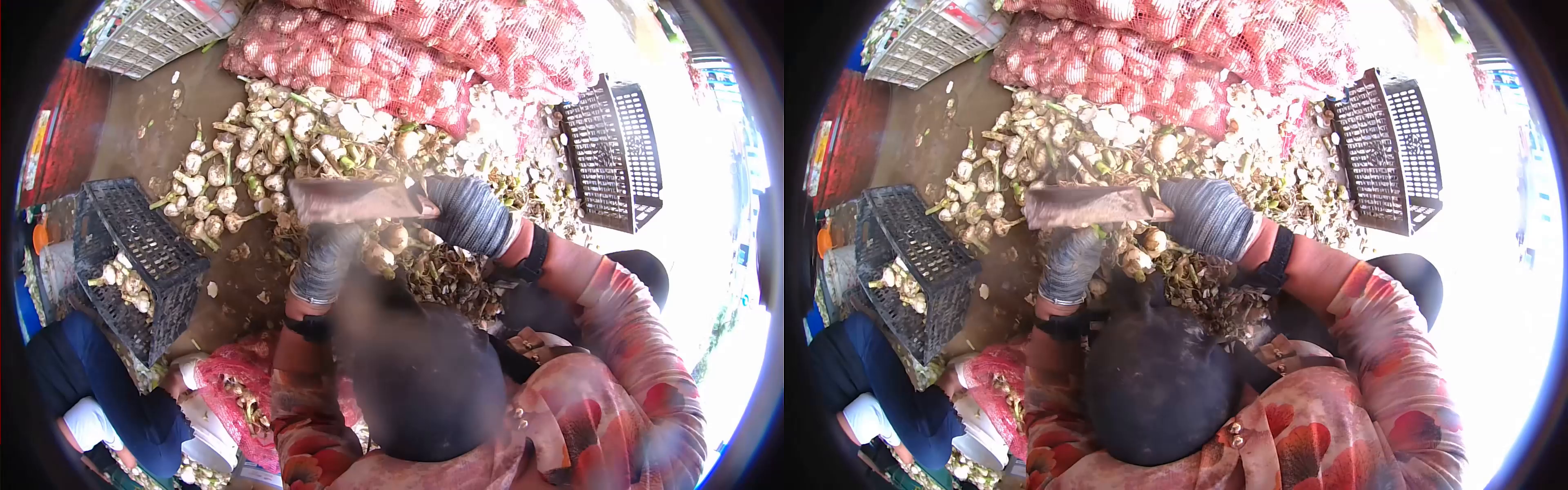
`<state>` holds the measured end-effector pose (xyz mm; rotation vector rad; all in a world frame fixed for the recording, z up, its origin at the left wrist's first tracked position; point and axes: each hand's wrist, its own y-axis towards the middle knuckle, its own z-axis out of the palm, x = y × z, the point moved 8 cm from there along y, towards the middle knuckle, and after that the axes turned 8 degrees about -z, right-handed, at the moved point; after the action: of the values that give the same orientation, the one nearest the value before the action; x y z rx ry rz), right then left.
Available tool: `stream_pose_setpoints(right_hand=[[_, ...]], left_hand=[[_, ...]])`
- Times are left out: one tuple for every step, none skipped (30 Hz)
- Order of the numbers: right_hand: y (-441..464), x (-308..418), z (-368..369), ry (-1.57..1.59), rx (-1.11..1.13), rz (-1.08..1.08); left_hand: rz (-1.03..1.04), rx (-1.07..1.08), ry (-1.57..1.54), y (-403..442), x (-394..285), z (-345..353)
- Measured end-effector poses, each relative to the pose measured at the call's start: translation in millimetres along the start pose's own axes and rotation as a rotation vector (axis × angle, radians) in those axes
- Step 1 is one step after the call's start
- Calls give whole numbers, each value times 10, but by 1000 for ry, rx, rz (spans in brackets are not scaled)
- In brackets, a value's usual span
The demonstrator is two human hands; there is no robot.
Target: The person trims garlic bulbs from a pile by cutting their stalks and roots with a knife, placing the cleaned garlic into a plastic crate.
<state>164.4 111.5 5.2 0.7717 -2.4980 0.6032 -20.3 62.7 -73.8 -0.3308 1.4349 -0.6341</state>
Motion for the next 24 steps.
stream_pose_setpoints(right_hand=[[-34,33,-71,0,0,6],[-47,192,-198,-63,-39,-128],[-67,339,-284,-125,-79,-264],[-71,378,-274,-140,-48,-298],[-78,384,-268,-141,-48,-298],[-103,416,-262,-117,-65,-332],[-125,439,-252,-91,-81,-365],[-115,430,-194,-125,-69,-387],[-122,415,-149,-121,-68,-384],[-124,370,-70,-96,-10,-347],[-122,314,0,-74,47,-310],[-113,271,33,-59,53,-317],[-122,203,88,-57,54,-311],[-129,155,108,-51,9,-322],[-137,106,113,-45,-37,-335],[-158,115,96,-97,-72,-364],[-130,57,128,-95,-73,-366],[-72,-192,231,-143,-20,-202],[-34,-479,346,-189,32,-35],[-46,-1088,391,-93,-14,97],[-100,-1598,448,15,-59,218],[-141,-1440,264,-134,-44,258],[-299,-1147,82,-277,-21,301],[-423,-970,42,-234,-76,256]], left_hand=[[-2,5,0,-1,45,-46],[174,-14,296,-21,14,-72],[351,-36,593,-51,58,-72],[436,-86,660,27,422,-153],[458,-74,657,28,423,-129],[453,-43,626,2,455,-110],[433,-10,584,-36,383,-71],[413,21,544,-70,321,-25],[392,51,507,-97,280,19],[381,74,496,-99,281,56],[376,93,488,-85,294,93],[371,111,480,-57,313,128],[373,124,474,-58,304,173],[371,132,471,-45,291,209],[374,133,471,-40,266,238],[379,129,481,-70,222,278],[386,121,490,-89,120,305],[405,89,500,-147,-7,342],[427,53,499,-248,-214,392],[452,15,450,-431,-480,446],[445,10,277,-651,-722,428],[387,-61,339,-611,-656,311],[325,-126,400,-575,-585,195],[250,-171,156,-578,-416,8]])
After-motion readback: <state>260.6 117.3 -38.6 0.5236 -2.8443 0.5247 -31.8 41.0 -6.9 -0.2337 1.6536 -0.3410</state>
